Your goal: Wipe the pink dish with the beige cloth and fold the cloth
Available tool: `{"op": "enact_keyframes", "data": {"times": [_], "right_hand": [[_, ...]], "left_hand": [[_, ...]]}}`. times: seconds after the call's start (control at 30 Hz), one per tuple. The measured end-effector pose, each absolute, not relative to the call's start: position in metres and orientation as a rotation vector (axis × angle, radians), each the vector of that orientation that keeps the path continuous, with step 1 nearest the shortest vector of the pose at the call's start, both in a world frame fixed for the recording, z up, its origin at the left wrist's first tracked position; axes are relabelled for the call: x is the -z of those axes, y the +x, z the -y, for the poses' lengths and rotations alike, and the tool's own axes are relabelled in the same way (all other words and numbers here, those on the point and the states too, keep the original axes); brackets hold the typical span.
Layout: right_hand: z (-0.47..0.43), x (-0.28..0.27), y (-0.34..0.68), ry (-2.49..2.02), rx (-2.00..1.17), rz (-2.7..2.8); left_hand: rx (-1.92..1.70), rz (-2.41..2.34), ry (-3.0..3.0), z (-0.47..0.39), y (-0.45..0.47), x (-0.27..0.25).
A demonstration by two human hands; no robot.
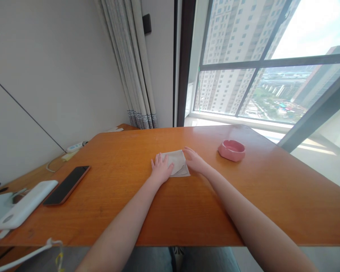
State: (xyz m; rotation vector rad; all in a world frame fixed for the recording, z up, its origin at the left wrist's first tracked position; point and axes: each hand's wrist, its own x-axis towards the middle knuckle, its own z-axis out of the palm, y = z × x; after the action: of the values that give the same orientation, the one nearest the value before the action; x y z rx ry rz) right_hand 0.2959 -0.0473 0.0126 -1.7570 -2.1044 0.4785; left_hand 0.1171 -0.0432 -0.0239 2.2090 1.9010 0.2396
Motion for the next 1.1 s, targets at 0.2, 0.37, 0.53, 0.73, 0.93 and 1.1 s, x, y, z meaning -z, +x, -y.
{"op": "enact_keyframes", "data": {"times": [0.2, 0.37, 0.53, 0.73, 0.93, 1.1], "right_hand": [[0.059, -0.002, 0.269, -1.546, -0.119, 2.129], [0.060, 0.024, 0.258, -1.735, -0.208, 2.364], [0.069, 0.028, 0.276, -1.821, -0.144, 2.358], [0.100, 0.019, 0.355, -1.850, -0.236, 2.415], [0.131, 0.021, 0.455, -1.865, -0.263, 2.350], [0.148, 0.031, 0.509, -1.867, -0.178, 2.230]], "left_hand": [[-0.276, -1.752, 2.264, 0.061, 0.143, 0.018], [-0.204, -1.829, 2.363, 0.056, 0.130, 0.024], [-0.154, -1.866, 2.422, 0.045, 0.115, 0.030], [-0.150, -1.855, 2.399, 0.044, 0.115, 0.029], [-0.165, -1.848, 2.384, 0.043, 0.115, 0.028], [-0.195, -1.852, 2.368, 0.044, 0.117, 0.029]]}}
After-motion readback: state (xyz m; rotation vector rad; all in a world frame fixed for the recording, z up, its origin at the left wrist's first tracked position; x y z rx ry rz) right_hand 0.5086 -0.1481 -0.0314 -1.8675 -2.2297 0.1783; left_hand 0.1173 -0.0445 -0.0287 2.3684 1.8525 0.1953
